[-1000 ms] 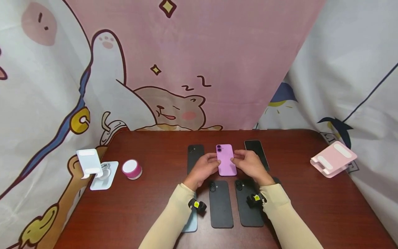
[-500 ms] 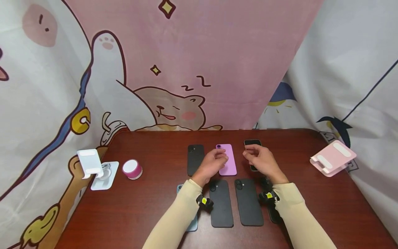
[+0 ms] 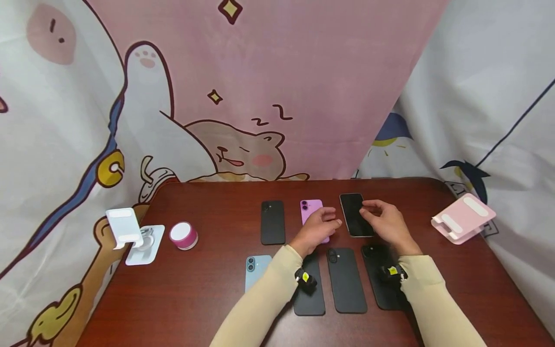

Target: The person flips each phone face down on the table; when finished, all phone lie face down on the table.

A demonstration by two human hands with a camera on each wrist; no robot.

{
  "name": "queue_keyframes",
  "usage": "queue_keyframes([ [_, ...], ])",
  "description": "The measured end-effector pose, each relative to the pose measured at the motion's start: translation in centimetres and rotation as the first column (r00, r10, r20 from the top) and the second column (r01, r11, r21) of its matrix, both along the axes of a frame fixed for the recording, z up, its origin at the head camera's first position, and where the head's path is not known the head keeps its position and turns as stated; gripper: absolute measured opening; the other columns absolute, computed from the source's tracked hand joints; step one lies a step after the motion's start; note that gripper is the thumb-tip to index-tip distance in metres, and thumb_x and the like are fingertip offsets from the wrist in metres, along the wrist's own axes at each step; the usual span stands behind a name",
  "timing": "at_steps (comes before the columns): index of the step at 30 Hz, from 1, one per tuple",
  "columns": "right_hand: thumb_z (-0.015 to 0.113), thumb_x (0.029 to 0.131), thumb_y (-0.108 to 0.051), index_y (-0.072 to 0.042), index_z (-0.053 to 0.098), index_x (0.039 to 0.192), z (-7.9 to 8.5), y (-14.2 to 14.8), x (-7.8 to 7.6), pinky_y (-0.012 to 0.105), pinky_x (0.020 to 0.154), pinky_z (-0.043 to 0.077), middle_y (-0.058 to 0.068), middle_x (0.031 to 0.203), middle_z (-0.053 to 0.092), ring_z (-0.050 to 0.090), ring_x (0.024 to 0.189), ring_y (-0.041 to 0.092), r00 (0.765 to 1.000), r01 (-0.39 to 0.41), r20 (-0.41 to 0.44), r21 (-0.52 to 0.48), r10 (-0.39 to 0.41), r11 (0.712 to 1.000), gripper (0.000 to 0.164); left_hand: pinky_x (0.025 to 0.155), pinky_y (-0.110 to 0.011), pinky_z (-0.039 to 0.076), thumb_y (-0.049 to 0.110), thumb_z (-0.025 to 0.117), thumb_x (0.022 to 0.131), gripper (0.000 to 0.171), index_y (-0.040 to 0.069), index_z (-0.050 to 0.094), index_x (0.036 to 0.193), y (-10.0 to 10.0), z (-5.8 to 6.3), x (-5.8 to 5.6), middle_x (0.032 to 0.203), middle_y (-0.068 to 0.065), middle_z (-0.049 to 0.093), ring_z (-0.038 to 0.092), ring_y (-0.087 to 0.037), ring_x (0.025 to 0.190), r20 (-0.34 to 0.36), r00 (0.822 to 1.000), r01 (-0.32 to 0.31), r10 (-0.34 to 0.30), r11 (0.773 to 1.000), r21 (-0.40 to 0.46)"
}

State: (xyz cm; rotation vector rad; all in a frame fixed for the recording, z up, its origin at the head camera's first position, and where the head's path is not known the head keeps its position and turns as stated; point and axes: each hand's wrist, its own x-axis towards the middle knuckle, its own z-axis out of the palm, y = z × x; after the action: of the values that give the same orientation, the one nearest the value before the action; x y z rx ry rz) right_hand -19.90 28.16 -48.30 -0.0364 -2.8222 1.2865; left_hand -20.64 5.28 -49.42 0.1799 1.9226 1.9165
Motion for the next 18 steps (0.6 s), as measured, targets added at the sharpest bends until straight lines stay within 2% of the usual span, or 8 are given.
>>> queue_keyframes([
  [5,0.062,0.107,-0.036,-0.001,0.06,0.145,-0.4,0.6,0.1,0.046,0.088,0.057,0.027,0.14,0.065,0.066,0.12,0.044,0.999,0.027,0.026,0.04,-0.028,0.999,0.052,0.107,-0.052,0.056,0.018,0.071,0.099,0.058,0.002,0.05,0.151,1.3,-0.3,0.1,0.152,-0.025,0.055,0.067,-0.032,0.126,0.008,1.0,0.0,0.0,1.0,-0.002],
  [9,0.062,0.107,-0.036,0.002,0.056,0.148,-0.5,0.6,0.0,0.059,0.096,0.056,0.03,0.146,0.059,0.063,0.125,0.048,0.998,0.023,0.064,0.036,-0.025,0.999,0.056,0.111,-0.05,0.054,0.016,0.071,0.1,0.06,0.001,0.047,0.152,1.9,-0.1,0.2,0.148,-0.024,0.057,0.067,-0.029,0.125,0.042,0.999,0.025,-0.027,0.999,0.035],
  [13,0.061,0.107,-0.035,0.002,0.052,0.15,-0.7,0.5,0.0,0.062,0.101,0.054,0.031,0.15,0.055,0.059,0.131,0.05,0.996,0.015,0.093,-0.002,-0.015,1.0,0.058,0.113,-0.05,0.052,0.016,0.07,0.1,0.061,0.001,0.044,0.154,2.4,0.1,0.3,0.142,-0.02,0.061,0.068,-0.027,0.123,0.077,0.996,0.037,-0.042,0.997,0.065],
  [18,0.061,0.107,-0.035,0.002,0.052,0.151,-0.6,0.5,0.1,0.062,0.102,0.053,0.03,0.151,0.055,0.059,0.132,0.049,0.994,0.025,0.105,-0.014,-0.023,1.0,0.058,0.112,-0.05,0.053,0.018,0.07,0.101,0.06,0.002,0.045,0.154,2.6,0.0,0.4,0.141,-0.018,0.063,0.069,-0.027,0.122,0.073,0.997,0.031,-0.035,0.998,0.053],
])
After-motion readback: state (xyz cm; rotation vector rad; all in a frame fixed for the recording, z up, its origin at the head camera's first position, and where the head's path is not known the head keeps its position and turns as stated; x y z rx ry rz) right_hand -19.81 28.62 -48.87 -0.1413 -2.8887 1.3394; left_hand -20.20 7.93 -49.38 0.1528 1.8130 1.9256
